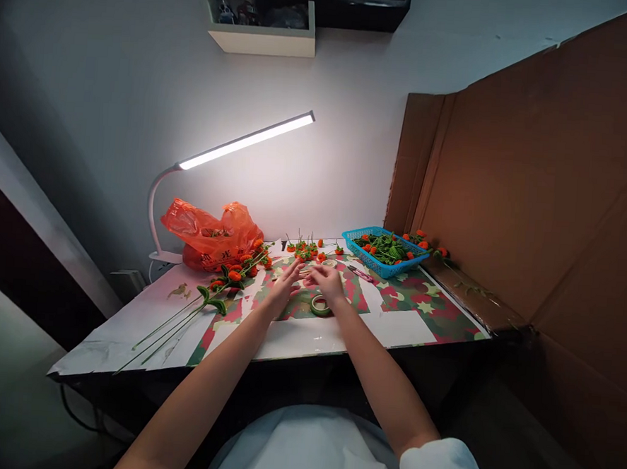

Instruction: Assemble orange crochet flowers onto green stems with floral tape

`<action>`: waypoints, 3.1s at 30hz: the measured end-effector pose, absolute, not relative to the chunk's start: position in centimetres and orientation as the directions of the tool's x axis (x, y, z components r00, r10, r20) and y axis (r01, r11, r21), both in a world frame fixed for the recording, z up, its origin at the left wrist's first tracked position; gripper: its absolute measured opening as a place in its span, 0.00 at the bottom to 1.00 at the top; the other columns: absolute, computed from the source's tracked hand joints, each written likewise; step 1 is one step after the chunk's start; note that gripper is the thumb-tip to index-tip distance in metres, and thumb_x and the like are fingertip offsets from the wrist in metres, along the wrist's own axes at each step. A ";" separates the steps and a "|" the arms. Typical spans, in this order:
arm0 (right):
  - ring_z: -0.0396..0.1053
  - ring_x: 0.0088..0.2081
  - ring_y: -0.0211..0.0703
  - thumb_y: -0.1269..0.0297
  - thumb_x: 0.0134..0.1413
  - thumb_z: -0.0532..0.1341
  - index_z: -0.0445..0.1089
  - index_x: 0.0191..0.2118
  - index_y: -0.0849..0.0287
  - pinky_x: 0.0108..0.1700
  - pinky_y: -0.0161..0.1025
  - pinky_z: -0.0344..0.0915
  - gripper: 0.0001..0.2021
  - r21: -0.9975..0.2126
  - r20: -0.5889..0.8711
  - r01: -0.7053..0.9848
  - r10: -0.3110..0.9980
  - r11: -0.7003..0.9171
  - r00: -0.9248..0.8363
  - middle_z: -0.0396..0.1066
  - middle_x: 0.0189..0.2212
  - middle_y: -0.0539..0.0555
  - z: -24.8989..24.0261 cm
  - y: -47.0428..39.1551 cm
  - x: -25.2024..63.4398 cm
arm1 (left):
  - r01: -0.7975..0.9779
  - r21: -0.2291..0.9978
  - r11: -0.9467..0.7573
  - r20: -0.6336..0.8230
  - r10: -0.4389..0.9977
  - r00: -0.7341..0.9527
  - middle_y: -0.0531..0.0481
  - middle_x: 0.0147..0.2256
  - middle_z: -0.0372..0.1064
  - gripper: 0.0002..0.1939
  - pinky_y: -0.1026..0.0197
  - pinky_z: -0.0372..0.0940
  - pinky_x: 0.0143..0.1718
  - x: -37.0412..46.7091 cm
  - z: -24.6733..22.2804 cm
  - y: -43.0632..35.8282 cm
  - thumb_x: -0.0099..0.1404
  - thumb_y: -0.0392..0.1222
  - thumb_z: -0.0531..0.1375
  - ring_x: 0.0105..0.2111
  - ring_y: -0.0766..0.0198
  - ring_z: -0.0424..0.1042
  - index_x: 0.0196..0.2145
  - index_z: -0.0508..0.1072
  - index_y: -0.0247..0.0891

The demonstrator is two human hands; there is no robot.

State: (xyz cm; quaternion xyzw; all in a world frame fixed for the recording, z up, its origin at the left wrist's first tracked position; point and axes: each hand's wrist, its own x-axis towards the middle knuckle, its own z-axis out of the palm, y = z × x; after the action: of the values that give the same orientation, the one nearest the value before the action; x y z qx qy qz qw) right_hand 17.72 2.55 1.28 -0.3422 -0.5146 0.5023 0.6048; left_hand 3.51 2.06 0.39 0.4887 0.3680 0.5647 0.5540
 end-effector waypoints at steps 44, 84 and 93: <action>0.64 0.41 0.51 0.69 0.50 0.53 0.73 0.34 0.59 0.44 0.47 0.60 0.11 -0.243 0.874 0.923 0.480 0.299 0.075 0.67 0.40 0.60 -1.6 5.1 35.1 | 0.542 0.828 -0.141 0.291 0.935 -0.202 0.58 0.15 0.51 0.26 0.66 0.47 0.17 -15.8 3.7 -8.3 0.60 0.59 0.48 0.15 0.69 0.51 0.34 0.74 0.35; 0.66 0.38 0.53 0.70 0.43 0.68 0.71 0.19 0.60 0.50 0.62 0.49 0.08 -0.319 0.173 0.869 0.878 -0.379 0.446 0.70 0.27 0.58 6.4 9.4 37.1 | 0.835 0.149 -0.530 0.725 0.633 0.273 0.46 0.38 0.71 0.09 0.55 0.61 0.44 -3.0 3.3 -2.8 0.61 0.41 0.54 0.41 0.56 0.67 0.31 0.75 0.40; 0.64 0.47 0.56 0.74 0.41 0.67 0.74 0.24 0.57 0.53 0.59 0.49 0.05 -0.399 0.119 0.867 0.921 -0.297 0.371 0.73 0.38 0.56 6.7 8.9 37.2 | 0.778 0.225 -0.587 0.701 0.652 0.289 0.46 0.36 0.71 0.09 0.55 0.62 0.41 -2.1 2.7 -1.7 0.60 0.40 0.54 0.38 0.57 0.68 0.29 0.74 0.40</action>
State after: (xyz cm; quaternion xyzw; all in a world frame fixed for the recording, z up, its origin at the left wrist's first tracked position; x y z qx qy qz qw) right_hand 37.17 8.88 6.71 -0.8026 -0.5571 0.0664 0.2028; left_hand -2.09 -1.73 2.67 0.7989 0.4474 0.3940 -0.0801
